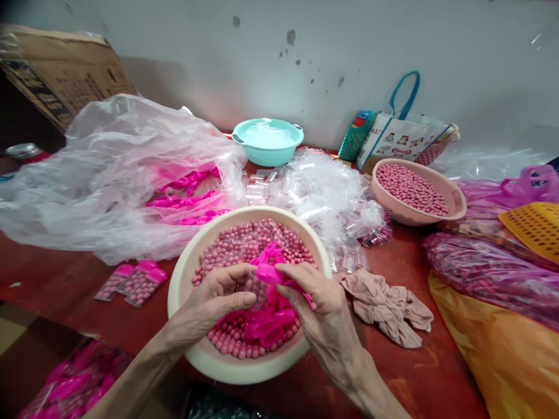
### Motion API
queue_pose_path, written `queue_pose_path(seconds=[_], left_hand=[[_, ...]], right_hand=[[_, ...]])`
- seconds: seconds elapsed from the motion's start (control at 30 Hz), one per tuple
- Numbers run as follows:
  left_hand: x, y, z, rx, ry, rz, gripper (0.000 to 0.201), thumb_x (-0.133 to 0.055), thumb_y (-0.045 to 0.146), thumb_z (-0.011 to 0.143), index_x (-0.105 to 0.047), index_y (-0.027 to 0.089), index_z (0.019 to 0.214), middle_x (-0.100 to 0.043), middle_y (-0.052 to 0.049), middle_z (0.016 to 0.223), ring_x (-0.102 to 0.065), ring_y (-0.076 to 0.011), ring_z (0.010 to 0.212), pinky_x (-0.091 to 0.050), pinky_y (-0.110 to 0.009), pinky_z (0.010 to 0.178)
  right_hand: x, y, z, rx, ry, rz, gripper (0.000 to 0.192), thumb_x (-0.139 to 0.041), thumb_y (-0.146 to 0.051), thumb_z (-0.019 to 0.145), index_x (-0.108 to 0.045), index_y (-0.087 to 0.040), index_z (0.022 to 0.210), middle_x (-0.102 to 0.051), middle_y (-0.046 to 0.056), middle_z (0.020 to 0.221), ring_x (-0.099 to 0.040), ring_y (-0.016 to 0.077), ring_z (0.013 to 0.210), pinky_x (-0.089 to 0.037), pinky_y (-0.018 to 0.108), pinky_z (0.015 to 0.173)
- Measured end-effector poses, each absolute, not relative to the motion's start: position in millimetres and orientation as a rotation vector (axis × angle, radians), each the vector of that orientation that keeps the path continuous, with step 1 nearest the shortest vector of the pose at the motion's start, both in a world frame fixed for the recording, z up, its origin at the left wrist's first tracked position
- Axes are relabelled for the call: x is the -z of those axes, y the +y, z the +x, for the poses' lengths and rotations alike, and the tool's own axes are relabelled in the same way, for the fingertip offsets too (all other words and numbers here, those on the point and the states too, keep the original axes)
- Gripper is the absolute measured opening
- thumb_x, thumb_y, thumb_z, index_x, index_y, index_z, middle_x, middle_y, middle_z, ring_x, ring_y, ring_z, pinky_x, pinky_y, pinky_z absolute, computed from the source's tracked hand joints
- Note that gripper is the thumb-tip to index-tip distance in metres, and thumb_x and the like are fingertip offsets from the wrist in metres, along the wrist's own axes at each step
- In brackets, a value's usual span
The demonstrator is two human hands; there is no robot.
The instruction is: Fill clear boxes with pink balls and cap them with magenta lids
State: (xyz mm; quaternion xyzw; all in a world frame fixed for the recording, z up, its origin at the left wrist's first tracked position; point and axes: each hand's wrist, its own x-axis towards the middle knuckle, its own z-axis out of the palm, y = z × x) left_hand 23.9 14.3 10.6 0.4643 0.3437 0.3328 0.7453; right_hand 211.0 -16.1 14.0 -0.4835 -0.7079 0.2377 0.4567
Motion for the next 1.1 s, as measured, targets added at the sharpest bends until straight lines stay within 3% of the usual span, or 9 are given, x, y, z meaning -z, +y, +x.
queue_pose_path(seconds=[0.1, 0.2, 0.4, 0.57, 0.7, 0.83, 0.93, 1.1], left_hand=[[-6.2, 12.3, 22.9, -0.719, 0.737, 1.016, 0.009, -0.062, 0.012, 0.076, -0.061, 0.013, 0.086, -0.059, -0.001, 0.076, -0.054, -0.0115, 0.07, -0.047, -0.022, 0.065], [-3.1, 10.5, 22.6, -0.718, 0.698, 0.981, 0.011, -0.062, 0.014, 0.077, -0.06, 0.013, 0.088, -0.059, -0.002, 0.078, -0.054, -0.0124, 0.07, -0.048, -0.024, 0.065], [-2.8, 9.8, 22.5, -0.75, 0.746, 1.025, 0.015, -0.058, 0.009, 0.078, -0.062, 0.013, 0.092, -0.059, -0.003, 0.081, -0.054, -0.0141, 0.075, -0.046, -0.024, 0.066], [0.3, 9.7, 20.7, -0.733, 0.751, 1.081, 0.014, -0.057, 0.01, 0.079, -0.062, 0.014, 0.091, -0.057, -0.001, 0.076, -0.05, -0.0109, 0.068, -0.041, -0.021, 0.063], [1.5, 9.3, 20.5, -0.744, 0.728, 1.097, 0.009, -0.056, 0.01, 0.08, -0.061, 0.014, 0.087, -0.053, 0.001, 0.073, -0.047, -0.0093, 0.067, -0.039, -0.02, 0.063], [0.6, 8.0, 20.9, -0.765, 0.756, 1.1, 0.006, -0.057, 0.016, 0.081, -0.059, 0.015, 0.086, -0.053, 0.0, 0.076, -0.047, -0.0112, 0.07, -0.039, -0.021, 0.063], [2.2, 6.0, 21.1, -0.784, 0.785, 1.106, 0.009, -0.059, 0.022, 0.081, -0.058, 0.015, 0.087, -0.053, -0.001, 0.077, -0.047, -0.012, 0.071, -0.038, -0.021, 0.062], [5.3, 2.6, 21.2, -0.806, 0.828, 1.156, 0.015, -0.057, 0.026, 0.083, -0.06, 0.016, 0.093, -0.052, -0.001, 0.077, -0.047, -0.0123, 0.071, -0.039, -0.022, 0.064]], right_hand=[[-13.1, -15.0, 211.1, -0.344, -1.924, -1.098, 0.034, -0.055, -0.003, 0.081, -0.061, -0.018, 0.111, -0.067, 0.006, 0.094, -0.063, 0.0129, 0.085, -0.051, 0.02, 0.072], [-15.9, -13.6, 210.4, -0.301, -1.981, -1.072, 0.034, -0.053, -0.002, 0.082, -0.06, -0.017, 0.112, -0.066, 0.007, 0.093, -0.063, 0.0126, 0.084, -0.05, 0.019, 0.07], [-29.4, -13.2, 206.1, -0.702, -1.906, -1.238, 0.019, -0.051, -0.018, 0.088, -0.064, -0.023, 0.101, -0.066, -0.001, 0.078, -0.063, 0.0113, 0.07, -0.049, 0.017, 0.062], [-22.6, -16.7, 222.6, -0.786, -2.034, -1.422, 0.027, -0.05, -0.032, 0.088, -0.062, -0.023, 0.111, -0.065, -0.001, 0.068, -0.058, 0.0126, 0.054, -0.046, 0.02, 0.047], [-22.6, -14.2, 225.6, -0.547, -2.213, -1.377, 0.03, -0.057, -0.033, 0.084, -0.061, -0.023, 0.112, -0.069, 0.002, 0.082, -0.061, 0.0146, 0.058, -0.048, 0.022, 0.052], [-32.6, -9.1, 208.7, -0.306, -2.272, -1.276, 0.015, -0.049, -0.022, 0.088, -0.062, -0.022, 0.095, -0.069, 0.001, 0.075, -0.063, 0.0144, 0.06, -0.049, 0.021, 0.056], [-34.8, -8.6, 202.1, -0.062, -2.389, -1.137, 0.025, -0.038, -0.014, 0.089, -0.059, -0.019, 0.101, -0.07, 0.005, 0.082, -0.063, 0.016, 0.062, -0.047, 0.023, 0.053], [-22.8, -11.5, 214.7, 0.236, -2.634, -1.105, 0.036, -0.029, -0.007, 0.086, -0.054, -0.012, 0.111, -0.063, 0.007, 0.066, -0.052, 0.0177, 0.048, -0.036, 0.03, 0.045]])
